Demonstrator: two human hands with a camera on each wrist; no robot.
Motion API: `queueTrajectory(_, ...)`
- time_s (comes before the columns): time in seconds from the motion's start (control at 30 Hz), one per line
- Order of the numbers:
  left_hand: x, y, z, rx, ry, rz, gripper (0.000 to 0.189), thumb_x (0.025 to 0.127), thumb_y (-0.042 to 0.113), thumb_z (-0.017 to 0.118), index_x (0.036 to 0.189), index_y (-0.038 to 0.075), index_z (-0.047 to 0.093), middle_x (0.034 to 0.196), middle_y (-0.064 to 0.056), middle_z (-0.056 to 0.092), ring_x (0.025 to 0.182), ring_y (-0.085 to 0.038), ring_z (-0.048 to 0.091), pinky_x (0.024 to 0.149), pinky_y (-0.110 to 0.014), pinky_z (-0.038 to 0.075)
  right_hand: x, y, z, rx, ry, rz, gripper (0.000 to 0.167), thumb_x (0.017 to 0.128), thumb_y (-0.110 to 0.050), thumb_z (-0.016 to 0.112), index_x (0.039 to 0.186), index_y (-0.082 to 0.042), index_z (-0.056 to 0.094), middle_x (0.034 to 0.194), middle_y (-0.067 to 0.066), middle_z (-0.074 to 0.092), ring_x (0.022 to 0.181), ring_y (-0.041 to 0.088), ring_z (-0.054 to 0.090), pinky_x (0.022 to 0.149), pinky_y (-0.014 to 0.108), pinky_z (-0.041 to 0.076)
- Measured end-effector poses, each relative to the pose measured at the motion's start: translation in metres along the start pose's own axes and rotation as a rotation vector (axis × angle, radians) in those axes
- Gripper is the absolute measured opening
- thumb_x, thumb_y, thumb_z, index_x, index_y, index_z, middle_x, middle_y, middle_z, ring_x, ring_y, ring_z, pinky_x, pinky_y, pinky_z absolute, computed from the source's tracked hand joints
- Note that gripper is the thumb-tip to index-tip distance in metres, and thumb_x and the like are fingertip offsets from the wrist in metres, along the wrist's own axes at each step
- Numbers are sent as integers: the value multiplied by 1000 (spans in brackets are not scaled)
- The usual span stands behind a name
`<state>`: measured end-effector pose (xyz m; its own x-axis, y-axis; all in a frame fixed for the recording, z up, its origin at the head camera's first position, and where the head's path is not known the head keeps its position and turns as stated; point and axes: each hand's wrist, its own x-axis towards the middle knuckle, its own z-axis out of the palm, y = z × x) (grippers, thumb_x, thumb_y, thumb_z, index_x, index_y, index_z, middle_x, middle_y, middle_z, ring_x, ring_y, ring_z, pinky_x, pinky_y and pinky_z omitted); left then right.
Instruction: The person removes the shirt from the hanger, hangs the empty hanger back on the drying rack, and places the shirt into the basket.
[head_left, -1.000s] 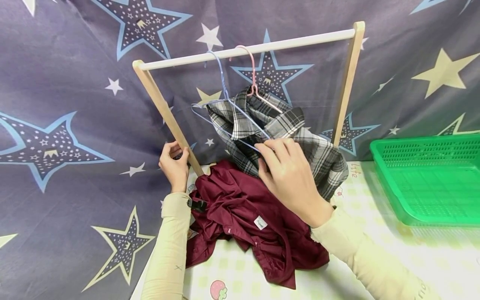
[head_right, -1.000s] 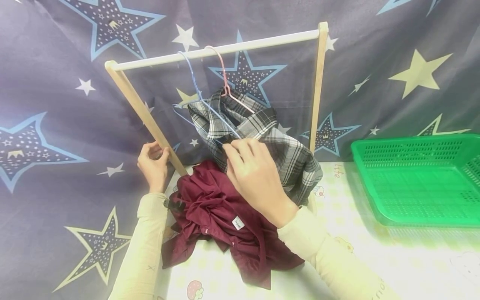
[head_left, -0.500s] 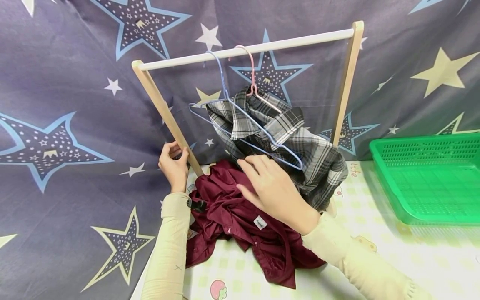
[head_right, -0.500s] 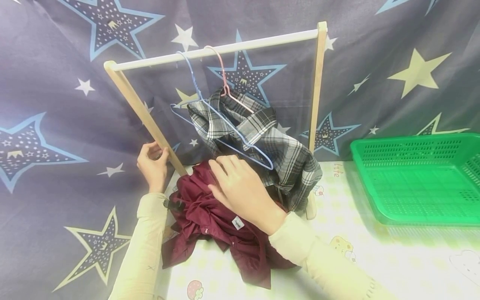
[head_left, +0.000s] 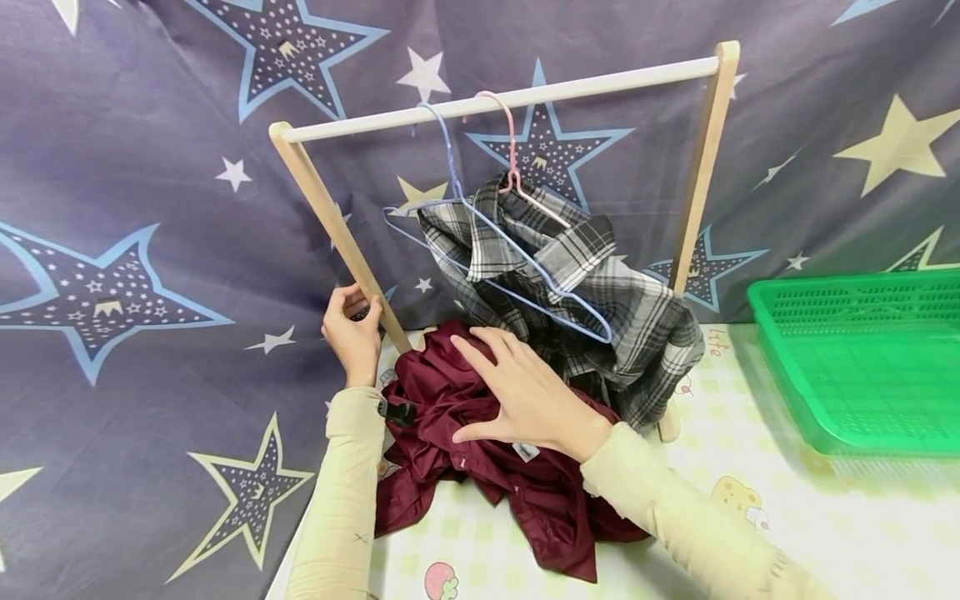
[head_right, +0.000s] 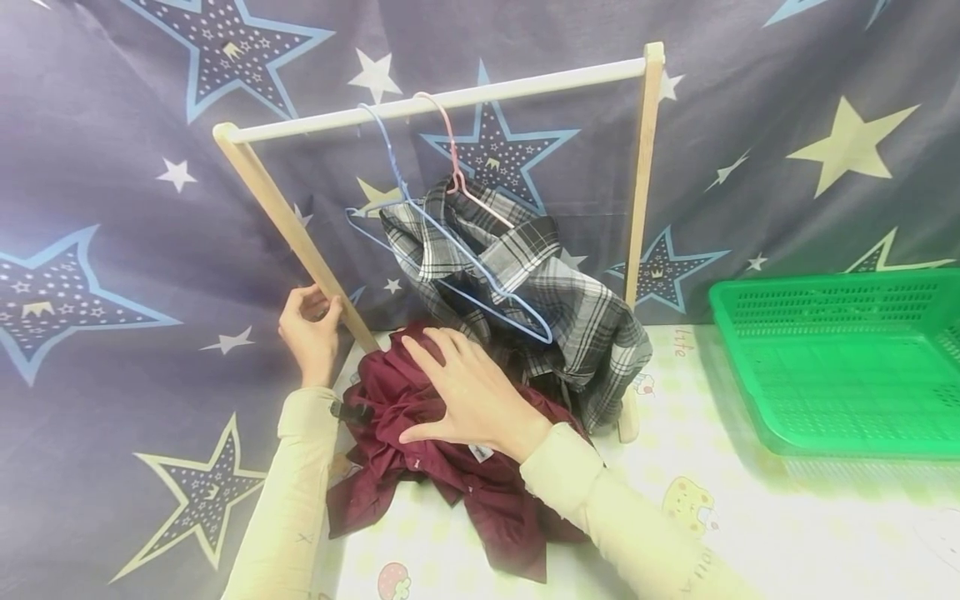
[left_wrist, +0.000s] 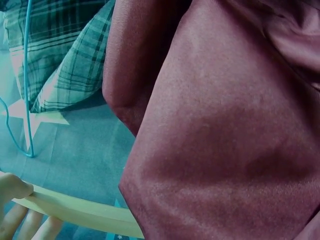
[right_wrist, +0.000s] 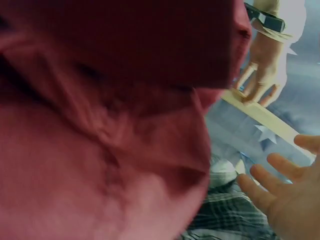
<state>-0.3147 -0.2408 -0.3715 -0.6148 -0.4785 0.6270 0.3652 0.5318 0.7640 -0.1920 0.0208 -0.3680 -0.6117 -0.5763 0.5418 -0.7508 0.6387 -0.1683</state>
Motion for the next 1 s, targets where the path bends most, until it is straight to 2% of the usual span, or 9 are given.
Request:
queueTrajectory(0.27, 0, -1, 1, 6, 7, 16, 21, 82, 4, 76, 103, 3, 73, 97, -10, 75, 86, -28, 72, 82, -46, 56, 2, 1, 23, 77, -111, 125, 122, 68, -80, 68, 160, -20, 17, 159, 20, 24, 144, 38, 30, 115, 55, 33)
queueTrajectory(0.43, -1, -1, 0, 0, 9, 15, 21, 82, 5, 76, 103, 4, 73, 97, -10, 75, 86, -28, 72, 77, -25, 56, 5, -1, 40, 108, -167, 205, 127, 64, -84, 68, 161, -24, 10, 161, 21, 19, 146, 40, 27, 115, 57, 31)
queueTrajectory(0.5, -1, -2, 0, -2, 9, 13, 21, 82, 5, 76, 103, 5, 73, 96, -10, 75, 86, -28, 72, 76, -21, 54, 6, -2, 47, 111, -182, 222, 130, 62, -85, 68, 161, -24, 11, 162, 21, 18, 146, 40, 27, 115, 57, 31)
queueTrajectory(0.8, -2, 0, -2, -7, 4, 15, 21, 83, 5, 76, 103, 4, 73, 97, -10, 75, 86, -26, 71, 79, -42, 57, 3, -5, 74, 112, -254, 229, 136, 56, -85, 72, 161, -23, 12, 163, 22, 13, 148, 43, 22, 115, 61, 29)
queueTrajectory(1.0, -3, 1, -2, -15, 6, 27, 21, 82, 4, 76, 102, 2, 72, 97, -14, 74, 87, -31, 71, 83, -52, 55, 0, -7, 89, 111, -321, 220, 138, 53, -84, 74, 161, -27, 8, 164, 20, 10, 147, 43, 22, 113, 63, 30)
